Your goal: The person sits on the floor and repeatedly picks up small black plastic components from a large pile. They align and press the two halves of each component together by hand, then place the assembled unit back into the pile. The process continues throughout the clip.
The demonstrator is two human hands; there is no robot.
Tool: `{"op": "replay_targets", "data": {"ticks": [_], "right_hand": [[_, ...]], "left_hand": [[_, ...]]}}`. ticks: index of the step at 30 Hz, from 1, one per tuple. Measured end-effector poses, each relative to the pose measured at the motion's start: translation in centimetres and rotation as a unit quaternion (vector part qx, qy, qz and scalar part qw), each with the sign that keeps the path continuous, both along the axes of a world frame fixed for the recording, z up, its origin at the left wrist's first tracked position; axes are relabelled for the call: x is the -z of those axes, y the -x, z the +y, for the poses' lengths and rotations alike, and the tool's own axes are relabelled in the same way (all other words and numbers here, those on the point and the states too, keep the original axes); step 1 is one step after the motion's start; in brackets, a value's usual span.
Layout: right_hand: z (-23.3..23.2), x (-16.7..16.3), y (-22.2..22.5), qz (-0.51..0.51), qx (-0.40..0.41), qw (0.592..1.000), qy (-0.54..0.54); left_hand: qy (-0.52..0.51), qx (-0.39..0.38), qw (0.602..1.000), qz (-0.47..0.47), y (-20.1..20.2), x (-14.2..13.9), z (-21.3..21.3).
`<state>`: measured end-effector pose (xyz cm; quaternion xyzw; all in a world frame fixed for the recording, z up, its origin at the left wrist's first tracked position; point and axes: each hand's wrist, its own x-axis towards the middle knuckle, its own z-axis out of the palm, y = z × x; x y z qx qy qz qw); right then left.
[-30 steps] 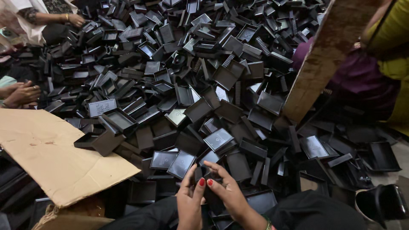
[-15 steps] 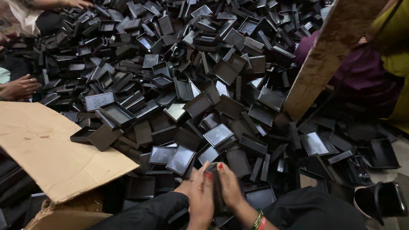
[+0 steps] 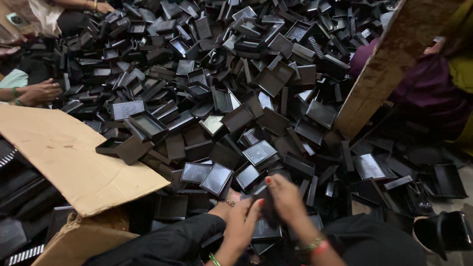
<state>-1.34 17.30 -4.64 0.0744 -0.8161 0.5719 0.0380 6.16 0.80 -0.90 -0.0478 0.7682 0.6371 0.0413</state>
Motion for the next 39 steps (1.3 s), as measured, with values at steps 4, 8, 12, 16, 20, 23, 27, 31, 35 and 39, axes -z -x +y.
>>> {"op": "replay_targets", "data": {"ticks": [4,8,12,16,20,23,27,31,35,39], "right_hand": [[13.5,-3.1,0.8,0.073,0.131,0.989,0.013],[26.6,-5.6,-4.0,0.21,0.141,0.827,0.502],[25.1,-7.4,-3.4,0.255,-0.141,0.696,0.657],[12.1,-6.4,6.4,-0.115,0.104,0.971,0.181],[1.3,-3.3,11.7,0.208,-0.158,0.96,-0.098],[-3.1,-2.5,14.1,0.221,-0.242,0.896,-0.301],[-4.6,-3.1,16.4,0.124,-0.252,0.871,-0.404],[-4.1,-4.1,14.6,0.113,-0.141,0.932,-0.313],[-5.2,-3.9,6.7,-0.036,-0.081,0.996,-0.006],[-5.9,-2.6,-0.3,-0.054,-0.084,0.988,0.122]], "left_hand": [[0.304,-0.002,0.925,0.227,4.0,-4.3,-4.2],[0.479,-0.119,0.801,0.337,11.4,-9.5,-14.9],[0.747,-0.231,0.593,0.191,16.9,-12.3,-23.1],[0.688,-0.204,0.674,0.173,20.2,-12.7,-24.9],[0.637,-0.158,0.752,0.066,21.0,-11.1,-25.0],[0.582,-0.175,0.783,0.13,19.6,-9.3,-24.4],[0.437,-0.153,0.833,0.302,13.6,-5.8,-22.4],[0.339,-0.102,0.893,0.278,7.1,-2.0,-16.6],[0.18,-0.077,0.972,0.131,3.3,-0.4,-9.4],[0.18,-0.055,0.968,0.169,1.0,-0.4,-4.4]]}}
